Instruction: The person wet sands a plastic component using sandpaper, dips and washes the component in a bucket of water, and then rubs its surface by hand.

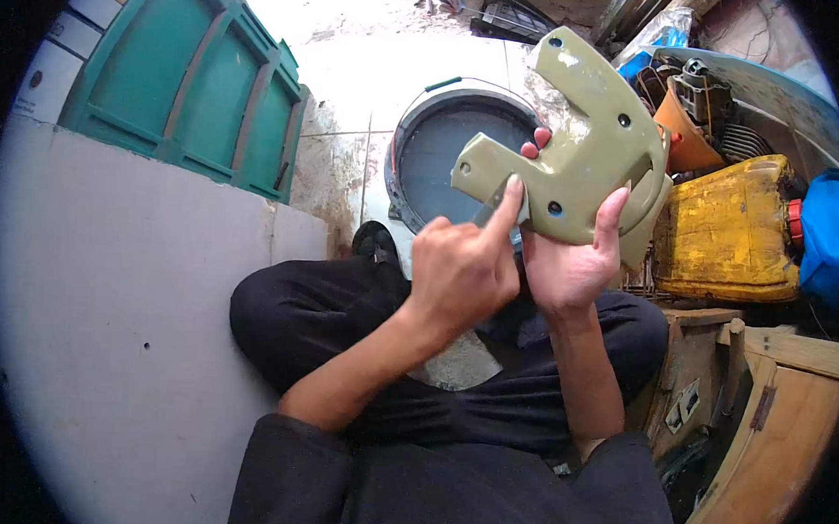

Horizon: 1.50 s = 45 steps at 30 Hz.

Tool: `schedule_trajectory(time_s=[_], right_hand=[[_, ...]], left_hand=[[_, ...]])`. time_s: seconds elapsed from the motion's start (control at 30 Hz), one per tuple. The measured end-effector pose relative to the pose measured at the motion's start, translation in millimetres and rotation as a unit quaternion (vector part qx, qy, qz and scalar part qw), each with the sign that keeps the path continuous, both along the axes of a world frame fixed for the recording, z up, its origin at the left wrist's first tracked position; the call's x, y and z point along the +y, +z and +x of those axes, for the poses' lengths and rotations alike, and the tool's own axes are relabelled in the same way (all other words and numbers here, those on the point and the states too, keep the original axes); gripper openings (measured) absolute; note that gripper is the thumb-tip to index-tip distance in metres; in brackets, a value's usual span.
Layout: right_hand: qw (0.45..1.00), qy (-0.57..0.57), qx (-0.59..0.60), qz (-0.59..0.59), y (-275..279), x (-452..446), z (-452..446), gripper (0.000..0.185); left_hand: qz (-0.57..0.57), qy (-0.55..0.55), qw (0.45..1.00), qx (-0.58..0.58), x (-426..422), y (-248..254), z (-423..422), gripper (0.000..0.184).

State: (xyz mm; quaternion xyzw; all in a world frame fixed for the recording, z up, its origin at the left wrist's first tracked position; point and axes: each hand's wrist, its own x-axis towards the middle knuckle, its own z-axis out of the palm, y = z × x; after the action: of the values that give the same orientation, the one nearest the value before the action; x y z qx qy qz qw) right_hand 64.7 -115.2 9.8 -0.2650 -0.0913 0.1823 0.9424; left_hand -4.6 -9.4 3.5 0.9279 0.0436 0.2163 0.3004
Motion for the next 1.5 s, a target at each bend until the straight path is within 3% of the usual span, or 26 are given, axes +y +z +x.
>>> schedule_trajectory(time_s=[0.1,0.23,0.27,0.4,0.6,0.67,0.7,0.87,0.93,0.97,1.07,1.13,1.23,1.33,1.37,1.4,1.5], right_hand=[[1.000,-0.004,0.001,-0.007,0.7,-0.4,-1.9,0.073],[1.000,-0.003,-0.007,0.003,0.9,-1.2,0.9,0.075],[1.000,0.002,-0.001,0.013,0.1,-3.3,2.0,0.075],[1.000,0.001,-0.002,0.001,0.6,0.7,-1.1,0.075],[1.000,-0.009,0.001,0.004,3.9,-4.3,1.8,0.074],[1.000,-0.002,-0.011,0.010,3.4,-0.2,-0.1,0.074],[1.000,-0.001,-0.017,0.009,1.0,2.3,-1.9,0.074],[1.000,-0.003,-0.006,0.020,2.7,-1.1,1.8,0.074],[0.999,0.006,0.019,0.029,0.2,-1.3,-3.3,0.074],[1.000,0.001,-0.006,0.009,-2.9,2.1,-4.2,0.074],[0.999,0.001,-0.036,0.006,-3.7,3.8,-3.1,0.074],[1.000,-0.003,-0.009,0.001,-1.6,-0.6,-1.4,0.074],[1.000,0.003,-0.004,0.004,-3.4,3.1,-4.7,0.075],[1.000,0.009,-0.018,0.007,-3.5,5.2,-4.7,0.075],[1.000,0.010,-0.020,0.009,-3.2,4.4,-2.7,0.075],[1.000,0.007,-0.023,0.008,-2.5,4.0,-0.4,0.075],[1.000,0.011,0.002,0.022,-4.9,2.6,-4.9,0.075]], left_hand=[[0.056,0.129,0.989,0.040,23.6,-10.2,18.0,0.054],[0.014,0.028,0.998,-0.048,12.1,-8.0,7.7,0.053],[0.000,0.033,0.999,0.010,4.1,-2.0,0.2,0.046],[0.013,0.140,0.989,0.042,28.0,-8.8,21.7,0.047],[0.004,0.041,0.999,0.008,7.9,-7.1,7.6,0.042],[0.026,0.136,0.990,0.016,23.2,-8.8,21.4,0.047],[-0.012,0.136,0.991,0.001,29.2,-10.0,26.5,0.049],[0.010,0.041,0.999,0.019,3.7,-0.7,6.2,0.044],[0.052,0.118,0.992,0.007,16.5,-4.4,16.6,0.045],[0.018,0.139,0.990,0.014,25.5,-7.7,24.8,0.047],[0.062,0.108,0.992,0.028,16.3,-5.1,16.8,0.048],[0.002,0.066,0.997,0.032,8.9,-0.8,10.2,0.048],[0.022,0.135,0.991,0.011,21.6,-8.3,22.6,0.050],[0.063,0.140,0.988,0.020,21.9,0.1,22.7,0.052],[0.041,0.105,0.993,0.020,11.9,2.6,12.8,0.043],[0.009,0.073,0.997,0.030,1.3,6.5,5.2,0.045],[0.071,0.126,0.989,0.023,15.0,-4.1,15.6,0.055]])
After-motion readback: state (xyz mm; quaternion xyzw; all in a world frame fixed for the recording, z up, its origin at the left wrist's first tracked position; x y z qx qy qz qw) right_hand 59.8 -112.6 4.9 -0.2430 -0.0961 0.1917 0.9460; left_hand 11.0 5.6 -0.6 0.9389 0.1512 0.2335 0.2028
